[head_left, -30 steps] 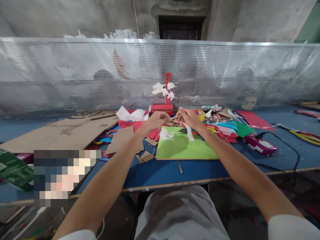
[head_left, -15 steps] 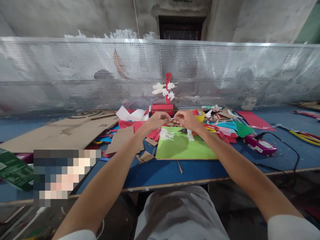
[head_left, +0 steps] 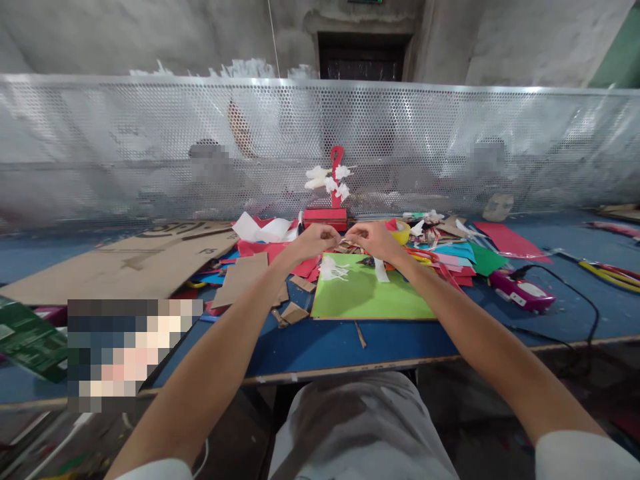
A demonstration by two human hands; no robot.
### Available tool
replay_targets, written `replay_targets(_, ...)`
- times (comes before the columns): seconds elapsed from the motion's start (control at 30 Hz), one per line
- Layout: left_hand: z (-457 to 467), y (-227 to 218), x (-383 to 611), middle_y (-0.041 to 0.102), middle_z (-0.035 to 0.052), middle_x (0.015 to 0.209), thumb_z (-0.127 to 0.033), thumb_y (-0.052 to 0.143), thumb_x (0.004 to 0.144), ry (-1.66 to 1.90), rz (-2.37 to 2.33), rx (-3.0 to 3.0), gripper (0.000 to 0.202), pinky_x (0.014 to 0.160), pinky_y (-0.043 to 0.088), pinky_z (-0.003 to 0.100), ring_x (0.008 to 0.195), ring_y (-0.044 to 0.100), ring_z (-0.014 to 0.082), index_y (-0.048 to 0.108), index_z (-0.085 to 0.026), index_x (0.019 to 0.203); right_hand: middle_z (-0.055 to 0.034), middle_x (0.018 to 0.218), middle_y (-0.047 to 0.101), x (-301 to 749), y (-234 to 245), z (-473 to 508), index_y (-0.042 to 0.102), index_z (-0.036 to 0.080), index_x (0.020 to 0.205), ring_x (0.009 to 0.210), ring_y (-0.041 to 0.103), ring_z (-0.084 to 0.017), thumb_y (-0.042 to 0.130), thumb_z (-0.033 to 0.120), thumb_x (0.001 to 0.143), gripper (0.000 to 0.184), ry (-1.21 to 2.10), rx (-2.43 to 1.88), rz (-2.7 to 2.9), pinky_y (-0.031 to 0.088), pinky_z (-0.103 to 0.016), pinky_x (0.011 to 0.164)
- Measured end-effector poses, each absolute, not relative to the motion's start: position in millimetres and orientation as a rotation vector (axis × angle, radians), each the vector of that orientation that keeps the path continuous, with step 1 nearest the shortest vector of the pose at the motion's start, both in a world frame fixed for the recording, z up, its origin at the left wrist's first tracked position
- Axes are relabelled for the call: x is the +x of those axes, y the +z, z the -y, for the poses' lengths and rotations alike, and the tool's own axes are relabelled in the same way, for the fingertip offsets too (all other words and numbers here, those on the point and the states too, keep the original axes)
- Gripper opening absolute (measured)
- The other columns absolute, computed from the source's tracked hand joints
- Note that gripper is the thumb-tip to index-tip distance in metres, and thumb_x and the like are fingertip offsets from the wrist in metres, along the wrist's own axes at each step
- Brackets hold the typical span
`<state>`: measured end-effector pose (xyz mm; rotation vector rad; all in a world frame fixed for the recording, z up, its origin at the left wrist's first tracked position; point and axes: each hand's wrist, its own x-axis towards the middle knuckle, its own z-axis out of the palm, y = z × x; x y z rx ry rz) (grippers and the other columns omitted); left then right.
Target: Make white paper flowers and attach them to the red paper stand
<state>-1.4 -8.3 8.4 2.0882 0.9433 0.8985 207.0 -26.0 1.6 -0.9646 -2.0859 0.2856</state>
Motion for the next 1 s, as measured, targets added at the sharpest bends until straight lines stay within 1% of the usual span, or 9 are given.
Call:
replay_targets(0.07,3.9,5.5,-3.7,0.065,0.0024,0.069,-0.029,0.064,0.073,0.912,-0.947,2.071,0.016,0.065,0.044,0.025,0.064,0.057,0.0117,0.065,-0.013,0.076,-0.0055,0.084,0.072,208.5,0.4,23.6,0.069,0.017,0.094,0.073,0.064,-0.016,0.063,0.036,0.085,0.023,0.340,-0.907,2.024,0.046,-0.026,0.068)
replay_targets(0.2,-4.6,-0.3,-7.6,0.066,0.0036,0.073,-0.032,0.065,0.075,0.929,-0.921,2.104,0.019,0.066,0.043,0.025,0.067,0.058,0.0123,0.067,-0.014,0.079,-0.0049,0.079,0.071,211.5,-2.8,16.9,0.066,0.016,0.087,0.071,0.064,-0.016,0.061,0.035,0.086,0.019,0.328,-0.919,1.980,0.044,-0.026,0.066)
replay_targets(0.33,-3.9,-0.4,-8.1,0.065,0.0032,0.071,-0.033,0.065,0.076,0.902,-0.915,2.124,0.019,0.063,0.042,0.025,0.064,0.056,0.0116,0.067,-0.014,0.079,-0.0022,0.069,0.067,212.0,-3.6,15.2,0.064,0.016,0.078,0.062,0.057,-0.014,0.055,0.041,0.091,0.029,0.216,-0.984,2.031,0.038,-0.025,0.062)
replay_targets(0.43,1.8,3.5,-8.4,0.065,0.0033,0.071,-0.030,0.063,0.076,0.887,-0.924,2.136,0.017,0.064,0.043,0.025,0.064,0.056,0.0115,0.067,-0.014,0.079,-0.0022,0.064,0.064,211.1,-1.9,18.5,0.062,0.016,0.070,0.058,0.054,-0.013,0.047,0.046,0.095,0.041,0.187,-1.027,2.088,0.035,-0.025,0.060)
replay_targets(0.5,5.0,6.7,-10.1,0.066,0.0035,0.072,-0.027,0.063,0.075,0.836,-0.926,2.166,0.015,0.064,0.043,0.025,0.065,0.057,0.0122,0.068,-0.014,0.079,-0.0027,0.063,0.064,210.7,-0.8,20.4,0.061,0.016,0.068,0.057,0.054,-0.013,0.043,0.048,0.096,0.047,0.187,-1.049,2.120,0.035,-0.025,0.060)
replay_targets(0.67,5.2,12.4,-18.3,0.068,0.0051,0.072,-0.026,0.062,0.072,0.615,-0.954,2.309,0.013,0.065,0.045,0.026,0.067,0.060,0.0147,0.068,-0.015,0.076,-0.0024,0.065,0.065,214.9,-2.2,16.6,0.063,0.017,0.072,0.059,0.054,-0.013,0.039,0.048,0.098,0.046,0.062,-1.120,2.124,0.031,-0.025,0.059)
replay_targets(0.8,3.8,14.0,-23.4,0.070,0.0059,0.073,-0.025,0.062,0.071,0.471,-0.975,2.385,0.014,0.061,0.044,0.025,0.066,0.061,0.0150,0.065,-0.015,0.082,-0.0032,0.071,0.067,221.5,-4.9,9.9,0.065,0.017,0.078,0.063,0.055,-0.014,0.046,0.046,0.095,0.038,-0.113,-1.238,2.111,0.030,-0.025,0.059)
replay_targets(0.9,3.9,13.7,-24.7,0.071,0.0066,0.080,-0.026,0.061,0.070,0.389,-1.030,2.445,0.016,0.065,0.045,0.026,0.071,0.063,0.0167,0.064,-0.016,0.082,-0.0042,0.078,0.070,224.5,-6.1,7.7,0.067,0.018,0.083,0.069,0.058,-0.016,0.049,0.044,0.093,0.033,-0.166,-1.315,2.123,0.030,-0.026,0.060)
replay_targets(1.0,3.4,11.0,-24.5,0.072,0.0075,0.085,-0.030,0.061,0.070,0.310,-1.135,2.535,0.020,0.069,0.045,0.028,0.077,0.064,0.0194,0.067,-0.016,0.082,-0.0047,0.080,0.071,226.8,-6.9,7.5,0.067,0.019,0.084,0.070,0.059,-0.016,0.049,0.044,0.093,0.032,-0.192,-1.410,2.175,0.031,-0.026,0.060)
